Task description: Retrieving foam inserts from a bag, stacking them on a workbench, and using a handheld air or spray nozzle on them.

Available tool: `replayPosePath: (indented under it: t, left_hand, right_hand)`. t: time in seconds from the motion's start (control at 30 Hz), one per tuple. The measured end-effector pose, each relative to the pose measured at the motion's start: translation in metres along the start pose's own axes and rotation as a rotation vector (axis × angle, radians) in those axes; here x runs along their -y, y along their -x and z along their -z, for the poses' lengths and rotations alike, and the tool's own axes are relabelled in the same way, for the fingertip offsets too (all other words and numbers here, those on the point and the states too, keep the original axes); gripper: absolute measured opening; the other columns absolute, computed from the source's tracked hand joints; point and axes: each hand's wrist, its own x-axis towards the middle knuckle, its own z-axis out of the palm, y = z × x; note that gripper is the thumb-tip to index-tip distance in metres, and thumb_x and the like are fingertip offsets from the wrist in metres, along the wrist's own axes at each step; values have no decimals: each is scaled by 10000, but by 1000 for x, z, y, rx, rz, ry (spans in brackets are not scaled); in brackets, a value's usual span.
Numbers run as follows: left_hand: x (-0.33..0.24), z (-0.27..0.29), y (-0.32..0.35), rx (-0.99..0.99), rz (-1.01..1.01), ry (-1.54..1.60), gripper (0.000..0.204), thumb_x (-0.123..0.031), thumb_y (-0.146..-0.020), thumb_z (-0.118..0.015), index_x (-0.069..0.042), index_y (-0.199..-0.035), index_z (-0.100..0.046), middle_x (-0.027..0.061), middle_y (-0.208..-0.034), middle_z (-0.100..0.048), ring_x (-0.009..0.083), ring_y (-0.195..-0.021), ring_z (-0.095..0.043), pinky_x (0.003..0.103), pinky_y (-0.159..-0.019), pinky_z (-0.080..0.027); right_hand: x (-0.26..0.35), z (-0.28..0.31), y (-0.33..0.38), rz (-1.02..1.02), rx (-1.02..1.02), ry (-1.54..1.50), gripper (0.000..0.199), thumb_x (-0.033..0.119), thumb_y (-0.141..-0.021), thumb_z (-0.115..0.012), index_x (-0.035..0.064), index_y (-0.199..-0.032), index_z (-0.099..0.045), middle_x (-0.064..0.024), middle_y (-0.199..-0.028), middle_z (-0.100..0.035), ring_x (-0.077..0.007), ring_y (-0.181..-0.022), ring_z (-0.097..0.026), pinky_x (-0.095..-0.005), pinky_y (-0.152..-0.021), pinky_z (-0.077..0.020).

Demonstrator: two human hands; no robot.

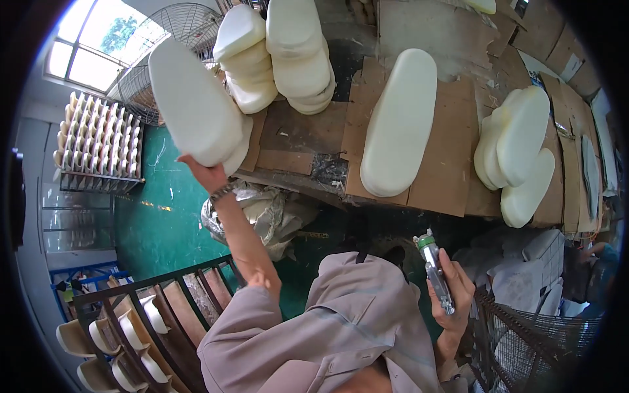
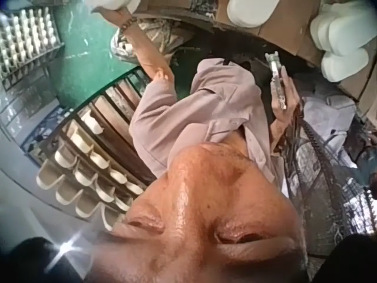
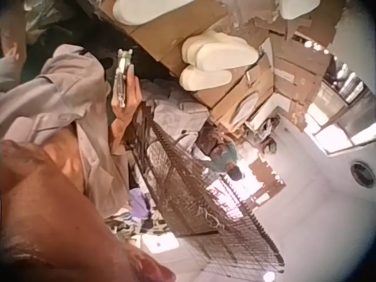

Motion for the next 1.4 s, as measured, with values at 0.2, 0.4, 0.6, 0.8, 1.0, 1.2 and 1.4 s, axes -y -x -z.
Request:
replayPosePath:
  t: [0.2, 0.4, 0.6, 0.8, 1.0, 1.2, 1.4]
  left_hand:
    - [-4, 88, -146, 16, 43, -6, 811, -697, -927, -495, -68, -1440, -486, 88, -1413, -586, 260, -1285, -555, 472, -1089, -460]
    - [22, 94, -187, -85, 349, -31, 654, -580, -900, -665, -65, -1298, -594, 52, -1175, -693, 256, -1051, -647, 443, -914, -552]
    - [67, 0, 7, -182, -217, -836, 273, -221, -947, -725, 4, -1064, -625, 102, -915, -657, 184, -804, -609, 354, -689, -540]
    - [215, -20, 200, 430, 563, -714, 485, -267, -971, -711, -56, -1372, -539, 25, -1127, -635, 104, -918, -606, 272, -703, -513]
    - [222, -16, 253, 628, 880, -805, 343, -333, -996, -663, -1, -1079, -668, 34, -833, -679, 97, -696, -626, 244, -614, -525]
    - [232, 113, 275, 741, 1067, -1045, 366, -371, -974, -679, -9, -1026, -680, 58, -801, -700, 145, -687, -687, 280, -598, -573]
    - [205, 221, 312, 399, 1356, -1272, 322, -339, -973, -680, -25, -1046, -681, 99, -863, -711, 219, -710, -707, 379, -590, -608]
  right_hand:
    - [0, -8, -3, 26, 3, -15, 486, -5, -852, -646, -57, -1333, -593, -169, -866, -639, -267, -734, -634, -345, -681, -503]
    - [9, -5, 1, -14, -56, 17, 491, -36, -826, -649, -57, -1315, -605, -168, -873, -639, -273, -739, -633, -338, -685, -502]
    - [5, -13, -5, -73, -163, 10, 527, -45, -789, -712, -61, -1304, -603, -171, -922, -646, -273, -776, -641, -321, -705, -507]
    - [20, -1, 0, -76, -322, 80, 497, 22, -828, -719, -79, -1299, -598, -168, -918, -647, -254, -769, -640, -319, -697, -510]
    - [22, 13, 20, -98, -434, 129, 491, 26, -787, -734, -90, -1253, -632, -184, -920, -669, -254, -769, -659, -321, -708, -526]
    - [15, 26, 50, -64, -362, 76, 516, 30, -761, -736, -78, -1256, -636, -166, -860, -649, -249, -721, -650, -313, -651, -512]
    - [9, 40, 69, -84, -363, 72, 532, 9, -759, -710, -65, -1278, -620, -159, -827, -628, -257, -670, -621, -314, -601, -492]
